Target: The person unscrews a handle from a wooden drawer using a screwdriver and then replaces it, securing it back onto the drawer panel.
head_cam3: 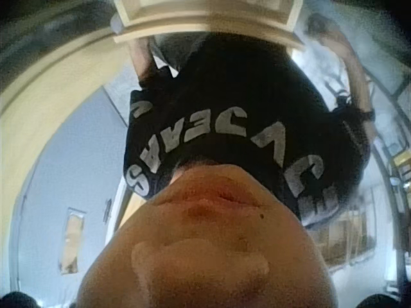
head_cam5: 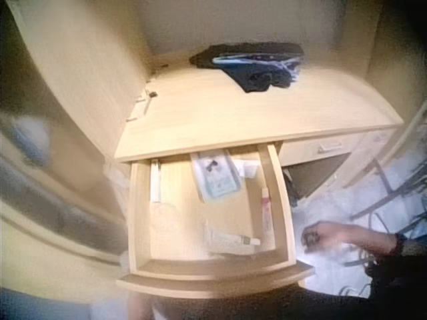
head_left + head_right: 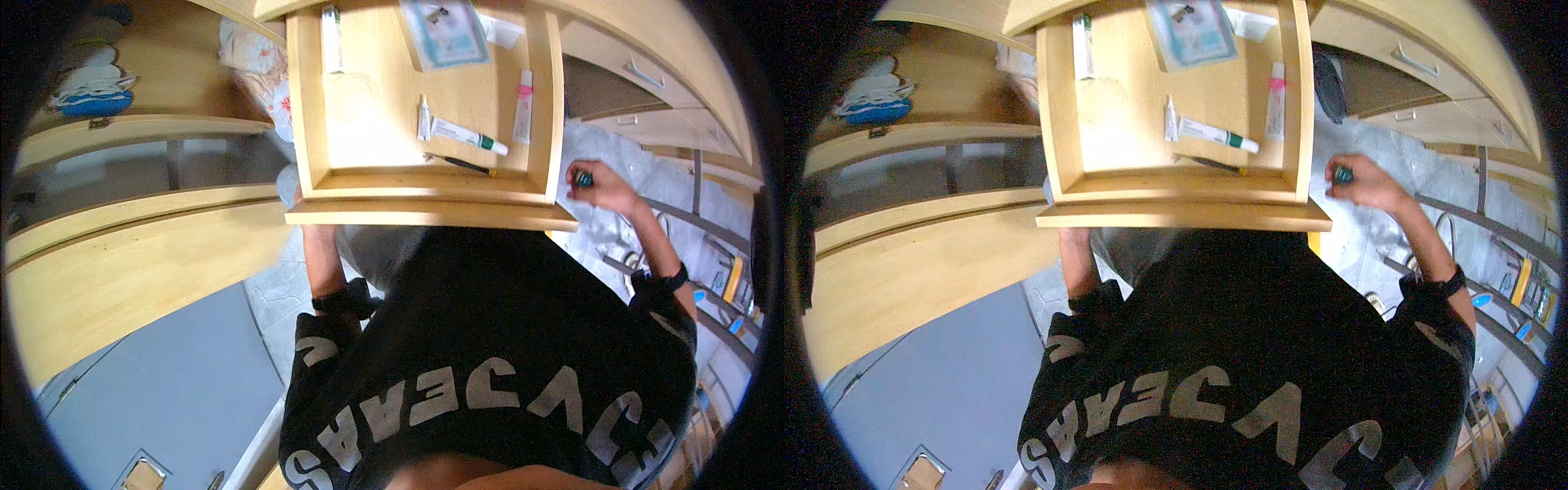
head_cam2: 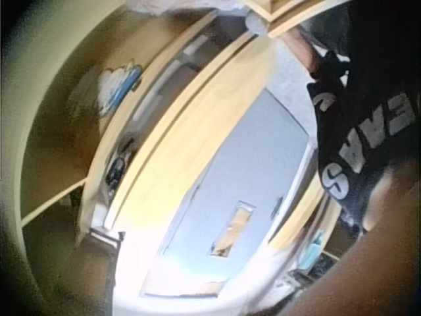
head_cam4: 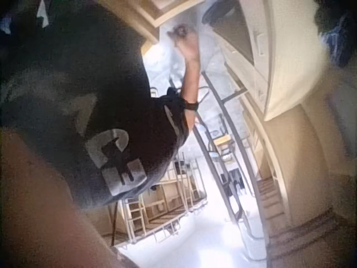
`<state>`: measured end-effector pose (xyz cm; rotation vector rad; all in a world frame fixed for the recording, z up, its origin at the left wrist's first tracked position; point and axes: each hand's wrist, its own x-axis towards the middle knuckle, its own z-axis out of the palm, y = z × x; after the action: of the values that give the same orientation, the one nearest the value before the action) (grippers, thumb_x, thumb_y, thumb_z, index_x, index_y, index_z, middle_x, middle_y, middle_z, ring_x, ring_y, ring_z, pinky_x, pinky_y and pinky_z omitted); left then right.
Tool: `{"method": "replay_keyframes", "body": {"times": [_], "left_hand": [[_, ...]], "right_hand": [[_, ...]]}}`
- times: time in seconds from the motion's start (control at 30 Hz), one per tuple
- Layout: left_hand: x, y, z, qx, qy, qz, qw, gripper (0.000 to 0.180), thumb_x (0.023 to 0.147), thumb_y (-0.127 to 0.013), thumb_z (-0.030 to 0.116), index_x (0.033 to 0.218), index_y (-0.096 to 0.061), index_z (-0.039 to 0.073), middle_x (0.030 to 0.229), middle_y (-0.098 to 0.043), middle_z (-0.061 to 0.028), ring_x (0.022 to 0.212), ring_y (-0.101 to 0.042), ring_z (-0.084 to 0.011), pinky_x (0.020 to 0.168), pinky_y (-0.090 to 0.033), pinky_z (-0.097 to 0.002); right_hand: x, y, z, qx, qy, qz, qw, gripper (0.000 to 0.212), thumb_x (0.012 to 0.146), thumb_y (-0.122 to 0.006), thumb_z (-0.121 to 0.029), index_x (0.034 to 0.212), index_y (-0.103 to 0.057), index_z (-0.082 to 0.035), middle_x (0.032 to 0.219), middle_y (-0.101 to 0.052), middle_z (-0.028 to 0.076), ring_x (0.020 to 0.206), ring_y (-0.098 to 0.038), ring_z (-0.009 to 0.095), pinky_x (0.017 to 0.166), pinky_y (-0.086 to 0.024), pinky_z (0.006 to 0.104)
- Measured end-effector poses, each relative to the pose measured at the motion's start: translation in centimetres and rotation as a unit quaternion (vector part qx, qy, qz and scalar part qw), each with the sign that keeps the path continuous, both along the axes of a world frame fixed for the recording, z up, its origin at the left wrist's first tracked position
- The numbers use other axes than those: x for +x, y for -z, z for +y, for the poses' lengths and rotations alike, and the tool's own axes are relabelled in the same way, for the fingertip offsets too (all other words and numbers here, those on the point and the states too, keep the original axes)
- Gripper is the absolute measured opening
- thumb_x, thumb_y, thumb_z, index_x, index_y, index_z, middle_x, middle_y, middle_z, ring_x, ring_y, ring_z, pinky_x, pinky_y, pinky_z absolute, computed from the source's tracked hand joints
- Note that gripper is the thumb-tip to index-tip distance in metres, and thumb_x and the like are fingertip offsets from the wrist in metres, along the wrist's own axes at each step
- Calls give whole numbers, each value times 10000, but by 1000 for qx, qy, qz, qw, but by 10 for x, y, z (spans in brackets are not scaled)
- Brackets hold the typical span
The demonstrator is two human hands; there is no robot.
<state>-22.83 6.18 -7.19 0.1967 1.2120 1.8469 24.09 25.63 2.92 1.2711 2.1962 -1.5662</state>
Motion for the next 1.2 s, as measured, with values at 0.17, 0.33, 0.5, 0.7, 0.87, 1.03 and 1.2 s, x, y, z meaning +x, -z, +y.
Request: {"method": "replay_keyframes", "body": {"times": [0.17,0.33,0.5,0.7,0.87,1.03,1.2], "left_hand": [[-6,7,3,22,38,-60,997,395,957,-332,266,1221,-483,15,1131,-589,-138,1005,-582,-264,877,-469,-388],[-20,-10,-3,-21,30,51,998,278,921,-465,256,1075,-545,38,1052,-610,-118,987,-583,-234,898,-453,-372],[-38,-72,0,-13,-85,209,974,181,899,-552,190,1003,-554,42,966,-610,-91,905,-579,-179,850,-470,-343],[33,-169,28,-45,141,454,878,62,854,-614,39,897,-615,-5,838,-627,-31,778,-568,-98,737,-445,-219],[67,-157,62,-106,328,556,757,109,777,-666,45,876,-668,-1,766,-659,-76,720,-611,-122,687,-482,-239],[73,-143,69,-127,414,585,686,119,776,-654,8,893,-666,-8,834,-662,-95,750,-626,-150,707,-492,-258],[70,-136,74,-194,482,563,643,173,801,-655,40,967,-669,-4,891,-680,-85,770,-615,-128,729,-488,-253]], "right_hand": [[5,29,-34,82,-86,71,990,363,684,-723,-36,1019,-584,-10,870,-633,131,782,-609,223,737,-495,342],[-8,24,-45,3,-80,24,996,346,735,-697,-107,1036,-579,18,935,-647,173,865,-641,273,773,-503,376],[0,43,-48,18,-69,65,995,311,744,-697,-133,993,-592,22,894,-651,184,848,-648,283,757,-501,384],[3,49,-48,76,-60,49,994,252,730,-674,-125,930,-611,14,846,-642,198,805,-641,317,719,-496,377],[2,38,-52,141,2,69,988,147,690,-640,-82,812,-615,-4,748,-615,189,724,-623,334,645,-485,393],[5,81,-66,212,79,146,963,174,636,-642,-110,729,-559,12,685,-582,185,679,-586,376,610,-462,424],[2,80,-73,228,125,214,941,248,660,-692,-188,719,-561,13,697,-572,185,699,-582,380,598,-445,436]]}}
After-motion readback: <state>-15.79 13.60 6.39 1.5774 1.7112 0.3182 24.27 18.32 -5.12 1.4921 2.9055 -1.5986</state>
